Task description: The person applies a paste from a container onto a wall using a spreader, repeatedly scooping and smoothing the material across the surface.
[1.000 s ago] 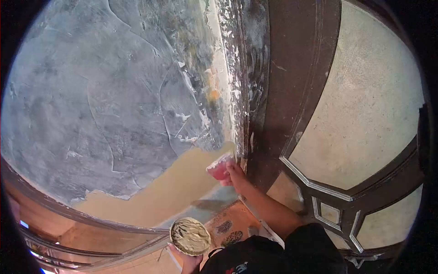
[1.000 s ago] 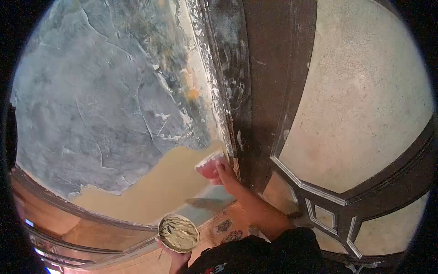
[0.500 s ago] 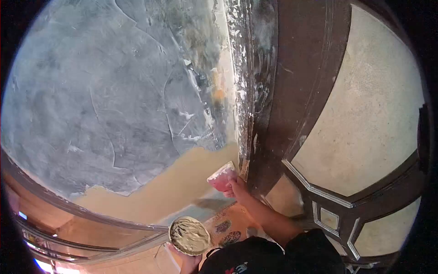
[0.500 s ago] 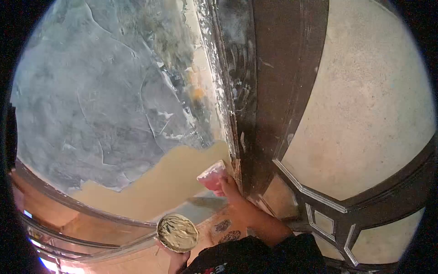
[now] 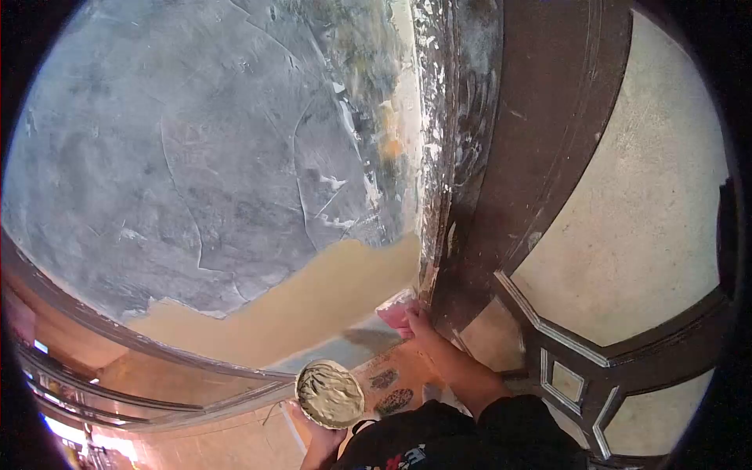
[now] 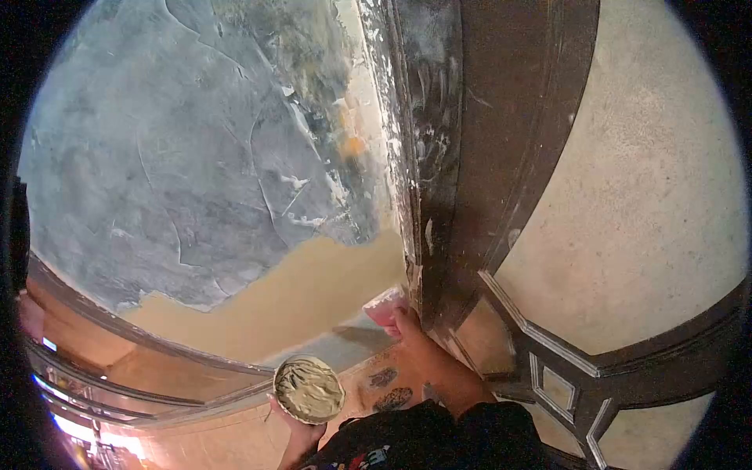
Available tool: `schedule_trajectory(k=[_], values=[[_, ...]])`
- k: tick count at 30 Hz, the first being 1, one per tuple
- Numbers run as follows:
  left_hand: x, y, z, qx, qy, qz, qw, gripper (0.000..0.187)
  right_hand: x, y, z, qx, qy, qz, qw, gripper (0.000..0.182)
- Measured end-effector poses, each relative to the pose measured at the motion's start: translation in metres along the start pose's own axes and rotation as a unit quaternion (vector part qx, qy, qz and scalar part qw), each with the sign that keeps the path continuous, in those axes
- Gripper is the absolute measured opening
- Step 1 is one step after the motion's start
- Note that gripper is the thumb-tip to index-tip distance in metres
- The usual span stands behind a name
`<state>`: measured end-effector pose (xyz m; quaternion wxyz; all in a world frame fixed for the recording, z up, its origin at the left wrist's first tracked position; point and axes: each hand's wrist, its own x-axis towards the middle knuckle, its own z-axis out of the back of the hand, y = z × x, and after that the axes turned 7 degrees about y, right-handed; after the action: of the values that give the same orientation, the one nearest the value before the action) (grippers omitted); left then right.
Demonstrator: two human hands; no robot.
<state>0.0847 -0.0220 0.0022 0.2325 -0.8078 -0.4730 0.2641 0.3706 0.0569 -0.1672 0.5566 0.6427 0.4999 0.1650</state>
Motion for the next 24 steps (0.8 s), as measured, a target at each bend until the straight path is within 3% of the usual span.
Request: schedule_trajectory(k=[6, 9, 11, 15, 17, 19, 21, 23, 24], values=[[-0.004, -0.004, -0.002, 0.018, -0.02, 0.009, 1.0, 0.088, -0.012, -0.015, 0.024, 0.048, 0.004, -0.09, 0.995, 0.027], [-0.007, -0.005, 0.009, -0.011, -0.028, 0.025, 0.999, 0.088, -0.039, 0.016, 0.011, 0.104, 0.075, -0.085, 0.988, 0.028], [-0.008, -0.003, 0.014, 0.006, -0.02, 0.015, 1.0, 0.089, -0.062, 0.078, -0.031, 0.084, 0.1, 0.03, 0.991, 0.028], [-0.007, -0.001, 0.017, -0.003, -0.043, 0.015, 0.999, 0.088, -0.069, 0.141, -0.087, 0.126, 0.103, 0.093, 0.982, 0.03], [-0.008, -0.002, 0.012, -0.014, -0.062, 0.015, 0.998, 0.086, -0.063, 0.147, -0.09, 0.104, 0.179, 0.118, 0.971, 0.029], [-0.007, -0.006, 0.005, -0.026, -0.078, 0.002, 0.997, 0.084, -0.04, 0.114, -0.072, 0.086, 0.147, 0.098, 0.98, 0.029], [-0.01, -0.008, 0.007, -0.021, -0.1, -0.002, 0.995, 0.083, -0.014, 0.05, -0.035, 0.018, 0.053, 0.058, 0.997, 0.029], [-0.012, -0.007, 0.014, -0.035, -0.104, -0.032, 0.993, 0.084, -0.001, -0.021, 0.001, -0.081, 0.035, 0.066, 0.994, 0.032], [-0.015, -0.009, 0.01, -0.06, -0.101, -0.024, 0.993, 0.085, -0.015, -0.029, 0.009, -0.056, 0.063, -0.014, 0.996, 0.035]])
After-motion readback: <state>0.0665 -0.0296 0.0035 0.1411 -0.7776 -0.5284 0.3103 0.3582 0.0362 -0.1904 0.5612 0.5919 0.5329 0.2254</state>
